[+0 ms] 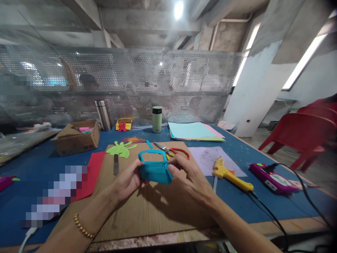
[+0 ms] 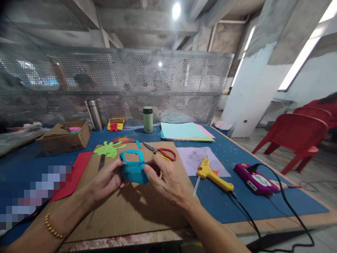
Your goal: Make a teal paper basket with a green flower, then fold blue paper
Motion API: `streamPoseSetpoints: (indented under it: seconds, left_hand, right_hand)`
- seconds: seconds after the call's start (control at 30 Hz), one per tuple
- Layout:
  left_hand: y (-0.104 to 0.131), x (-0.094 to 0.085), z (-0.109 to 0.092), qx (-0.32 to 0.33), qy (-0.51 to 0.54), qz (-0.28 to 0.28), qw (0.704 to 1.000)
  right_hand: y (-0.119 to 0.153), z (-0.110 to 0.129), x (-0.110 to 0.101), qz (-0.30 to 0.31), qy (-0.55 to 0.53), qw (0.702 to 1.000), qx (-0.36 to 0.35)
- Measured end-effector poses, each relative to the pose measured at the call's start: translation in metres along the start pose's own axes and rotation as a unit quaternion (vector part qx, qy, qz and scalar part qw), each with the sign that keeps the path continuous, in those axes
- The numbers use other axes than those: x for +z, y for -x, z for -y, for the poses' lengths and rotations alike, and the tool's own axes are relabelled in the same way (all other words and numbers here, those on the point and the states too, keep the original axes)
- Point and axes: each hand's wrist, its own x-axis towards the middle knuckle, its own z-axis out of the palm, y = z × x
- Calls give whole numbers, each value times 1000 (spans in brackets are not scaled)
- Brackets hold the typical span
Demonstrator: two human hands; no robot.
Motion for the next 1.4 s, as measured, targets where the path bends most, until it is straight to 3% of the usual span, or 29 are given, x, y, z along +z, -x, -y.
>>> streamPoseSetpoints:
  seconds: [0.3, 0.5, 0.67, 0.93, 1.07, 1.27, 1.4]
  left_hand:
    - [-3, -6, 2, -7, 16, 44, 999]
    - [1, -1, 0, -5, 12, 6, 1000]
    - [0, -1, -1, 1, 10, 22, 1000]
    - [-1, -5, -1, -16, 0, 12, 1000]
    - [-3, -7, -5, -14, -9, 11, 1000]
    - [-7, -8, -8, 52, -52, -30, 997]
    - [-13, -16, -5, 116, -136, -38, 983]
  right_hand:
    - [-2, 3, 0, 9, -14, 1000, 12]
    - [-3, 1, 0, 3, -31, 999, 12]
    - [-3, -7, 4, -7, -25, 1000, 15]
    - [1, -23, 6, -73, 63, 995, -24]
    - [-5, -36, 5, -45, 59, 997, -14]
    - [-13, -51, 8, 63, 40, 997, 20]
    - [-16, -64, 11, 22, 70, 997, 26]
